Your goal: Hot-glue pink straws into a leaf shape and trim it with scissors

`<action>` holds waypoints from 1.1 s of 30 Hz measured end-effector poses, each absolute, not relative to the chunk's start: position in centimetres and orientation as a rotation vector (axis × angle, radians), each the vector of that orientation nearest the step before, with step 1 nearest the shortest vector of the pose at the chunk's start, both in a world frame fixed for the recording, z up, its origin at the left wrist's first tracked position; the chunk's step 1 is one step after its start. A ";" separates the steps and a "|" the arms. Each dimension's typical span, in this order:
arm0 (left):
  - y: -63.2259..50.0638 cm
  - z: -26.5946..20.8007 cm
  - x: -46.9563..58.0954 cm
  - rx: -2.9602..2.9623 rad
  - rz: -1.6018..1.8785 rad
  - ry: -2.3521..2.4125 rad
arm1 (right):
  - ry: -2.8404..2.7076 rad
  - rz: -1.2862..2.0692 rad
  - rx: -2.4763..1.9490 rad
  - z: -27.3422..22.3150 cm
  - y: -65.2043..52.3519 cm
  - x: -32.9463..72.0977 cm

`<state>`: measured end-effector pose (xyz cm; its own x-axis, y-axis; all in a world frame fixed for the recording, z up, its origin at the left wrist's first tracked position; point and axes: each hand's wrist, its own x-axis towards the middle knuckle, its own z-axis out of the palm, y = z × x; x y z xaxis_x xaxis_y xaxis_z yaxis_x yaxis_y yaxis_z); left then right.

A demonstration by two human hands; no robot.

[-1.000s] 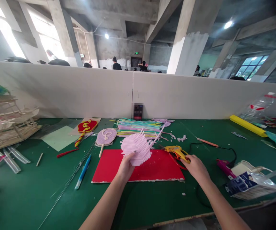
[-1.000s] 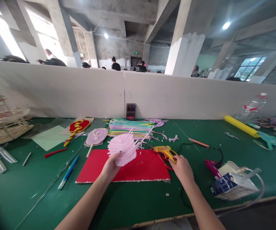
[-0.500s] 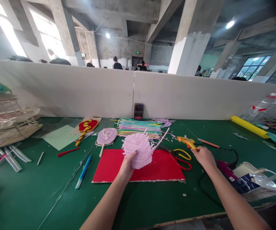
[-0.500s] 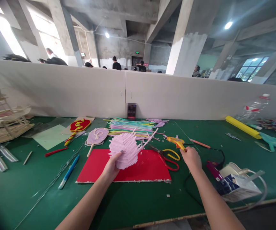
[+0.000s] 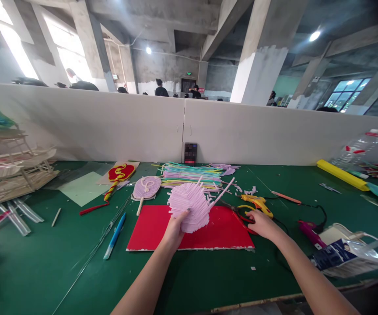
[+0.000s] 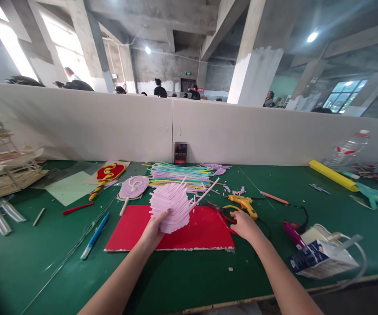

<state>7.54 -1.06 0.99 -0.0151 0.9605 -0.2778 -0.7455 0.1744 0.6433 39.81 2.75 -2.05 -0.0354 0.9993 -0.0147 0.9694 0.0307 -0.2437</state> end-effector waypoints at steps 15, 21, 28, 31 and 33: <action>-1.2 1.1 7.6 0.391 1.395 0.773 | -2.010 0.100 -1.945 -1.8 2.6 39.3; -1.1 0.8 7.5 0.409 1.404 0.760 | -1.888 0.238 -1.919 -1.2 3.2 39.1; -1.0 0.6 7.6 0.426 1.433 0.761 | -1.492 0.601 -1.802 -0.1 2.3 38.8; -0.7 1.4 7.8 0.439 1.457 0.759 | -1.342 0.836 -1.626 0.6 1.2 37.7; -0.3 2.6 7.8 0.463 1.454 0.751 | -1.243 0.965 -1.531 1.0 0.4 36.6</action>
<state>7.83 -0.25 2.63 -0.0458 0.9835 -0.1749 -0.7123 0.0906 0.6960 36.59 0.40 1.05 0.1857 0.9822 -0.0268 0.2690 -0.0770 -0.9600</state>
